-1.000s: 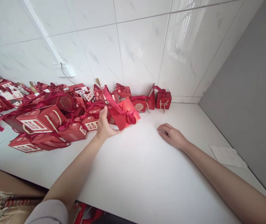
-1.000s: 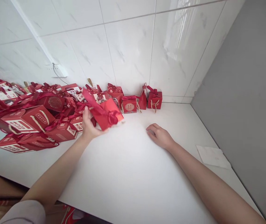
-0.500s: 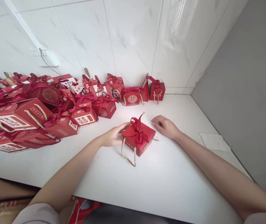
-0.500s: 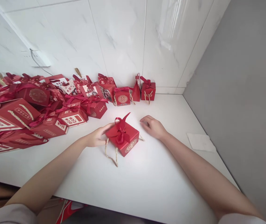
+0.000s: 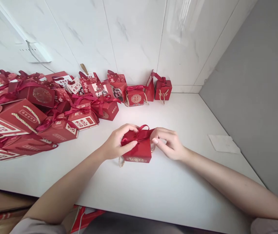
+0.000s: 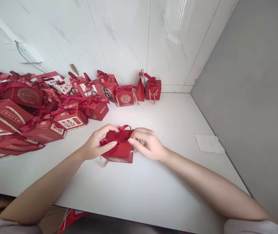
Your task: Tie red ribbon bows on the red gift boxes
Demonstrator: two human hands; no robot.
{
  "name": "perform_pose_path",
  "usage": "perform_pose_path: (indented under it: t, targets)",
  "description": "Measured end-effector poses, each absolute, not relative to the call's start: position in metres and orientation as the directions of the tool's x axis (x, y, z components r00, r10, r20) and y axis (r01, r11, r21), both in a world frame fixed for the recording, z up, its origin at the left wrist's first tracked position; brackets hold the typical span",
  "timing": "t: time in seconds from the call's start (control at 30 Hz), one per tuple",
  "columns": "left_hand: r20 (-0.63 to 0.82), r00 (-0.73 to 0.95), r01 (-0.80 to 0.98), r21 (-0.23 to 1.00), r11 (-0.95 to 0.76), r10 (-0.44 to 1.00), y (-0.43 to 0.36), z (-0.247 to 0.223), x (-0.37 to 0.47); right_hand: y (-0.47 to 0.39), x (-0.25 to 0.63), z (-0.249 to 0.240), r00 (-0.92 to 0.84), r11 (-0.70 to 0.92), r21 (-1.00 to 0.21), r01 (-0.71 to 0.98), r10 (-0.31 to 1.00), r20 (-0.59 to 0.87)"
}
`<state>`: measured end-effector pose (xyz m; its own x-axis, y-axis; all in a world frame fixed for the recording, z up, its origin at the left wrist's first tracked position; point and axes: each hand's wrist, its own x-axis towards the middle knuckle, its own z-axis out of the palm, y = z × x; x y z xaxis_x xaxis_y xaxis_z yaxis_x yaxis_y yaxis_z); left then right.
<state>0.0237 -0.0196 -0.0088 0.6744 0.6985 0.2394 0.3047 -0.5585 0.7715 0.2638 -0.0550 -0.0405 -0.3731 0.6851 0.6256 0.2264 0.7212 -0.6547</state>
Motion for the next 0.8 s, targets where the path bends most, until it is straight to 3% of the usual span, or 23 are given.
perform_pose_path:
  t: [0.13,0.27,0.4,0.47,0.63,0.8]
  targets:
    - [0.268,0.684,0.259,0.78,-0.57,0.679,-0.01,-0.009,0.016,-0.064,0.26,-0.033,-0.412,0.877,-0.261,0.403,0.428,0.805]
    - [0.284,0.686,0.231,0.788,-0.571,0.669,-0.006,-0.008,0.012,-0.067,0.26,-0.029,-0.459,0.847,-0.08,0.526,0.362,0.811]
    - [0.291,0.679,0.254,0.768,-0.588,0.674,-0.012,-0.006,0.017,-0.079,0.248,-0.027,-0.608,0.854,0.084,0.514,0.293,0.738]
    - [0.294,0.67,0.266,0.762,-0.591,0.681,-0.015,-0.005,0.02,-0.088,0.24,-0.026,-0.648,0.855,0.109,0.508,0.296,0.702]
    - [0.272,0.655,0.293,0.768,-0.569,0.705,-0.013,-0.005,0.019,-0.1,0.227,-0.029,-0.633,0.8,-0.032,0.599,0.497,0.593]
    - [0.271,0.646,0.314,0.758,-0.572,0.714,-0.015,-0.011,0.02,-0.098,0.227,-0.03,-0.621,0.797,-0.036,0.603,0.497,0.606]
